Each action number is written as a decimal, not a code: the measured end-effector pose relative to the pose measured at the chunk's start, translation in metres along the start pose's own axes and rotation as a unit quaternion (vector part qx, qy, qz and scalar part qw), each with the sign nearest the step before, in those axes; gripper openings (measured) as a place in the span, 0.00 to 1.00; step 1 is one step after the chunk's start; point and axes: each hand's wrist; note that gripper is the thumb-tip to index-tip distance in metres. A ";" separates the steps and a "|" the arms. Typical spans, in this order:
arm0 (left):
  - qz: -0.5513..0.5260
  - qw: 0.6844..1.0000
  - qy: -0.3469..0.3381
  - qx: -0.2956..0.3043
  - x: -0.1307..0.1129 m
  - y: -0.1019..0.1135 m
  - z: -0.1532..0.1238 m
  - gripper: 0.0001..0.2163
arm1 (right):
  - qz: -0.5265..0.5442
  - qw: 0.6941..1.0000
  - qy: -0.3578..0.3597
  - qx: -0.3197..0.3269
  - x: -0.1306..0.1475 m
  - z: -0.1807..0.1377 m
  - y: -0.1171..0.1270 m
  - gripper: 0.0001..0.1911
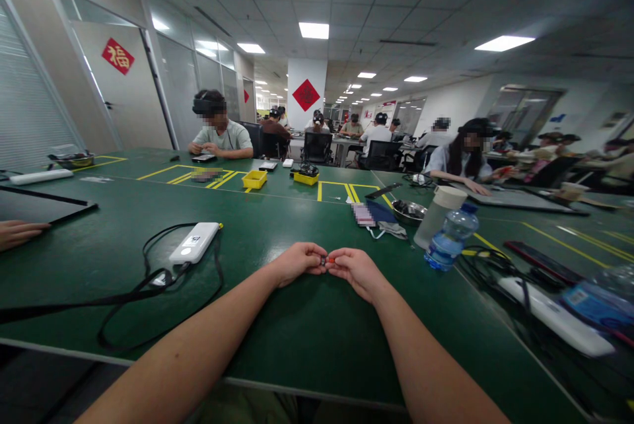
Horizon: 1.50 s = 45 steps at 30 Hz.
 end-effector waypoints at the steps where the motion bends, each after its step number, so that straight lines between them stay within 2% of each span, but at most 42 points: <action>1: -0.001 1.000 -0.001 0.002 0.000 0.000 0.000 0.12 | -0.002 1.000 0.000 0.001 0.000 0.000 0.000 0.07; 10: -0.010 0.999 -0.020 0.026 0.000 0.001 -0.002 0.14 | -0.011 1.000 0.004 0.004 0.000 -0.001 -0.001 0.06; 19: 0.049 0.998 -0.028 0.030 0.006 0.003 0.001 0.14 | -0.017 1.000 0.014 0.006 0.001 -0.003 0.000 0.08; 27: -0.028 1.000 0.004 0.001 0.004 0.007 0.004 0.11 | -0.010 0.998 0.054 0.010 0.001 -0.002 -0.001 0.10; 36: 0.004 1.000 -0.012 -0.018 0.005 0.000 0.003 0.10 | -0.010 1.000 0.001 0.016 0.001 -0.002 -0.002 0.07; 45: 0.014 1.000 0.004 -0.020 0.002 0.000 0.002 0.11 | -0.014 1.000 -0.007 0.016 0.000 -0.001 0.000 0.06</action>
Point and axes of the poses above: each hand's wrist, its own z-axis towards the middle knuckle, its own y-axis out of the back of the hand, x = y × z, and after that the axes turned 10 degrees about -x, right-handed
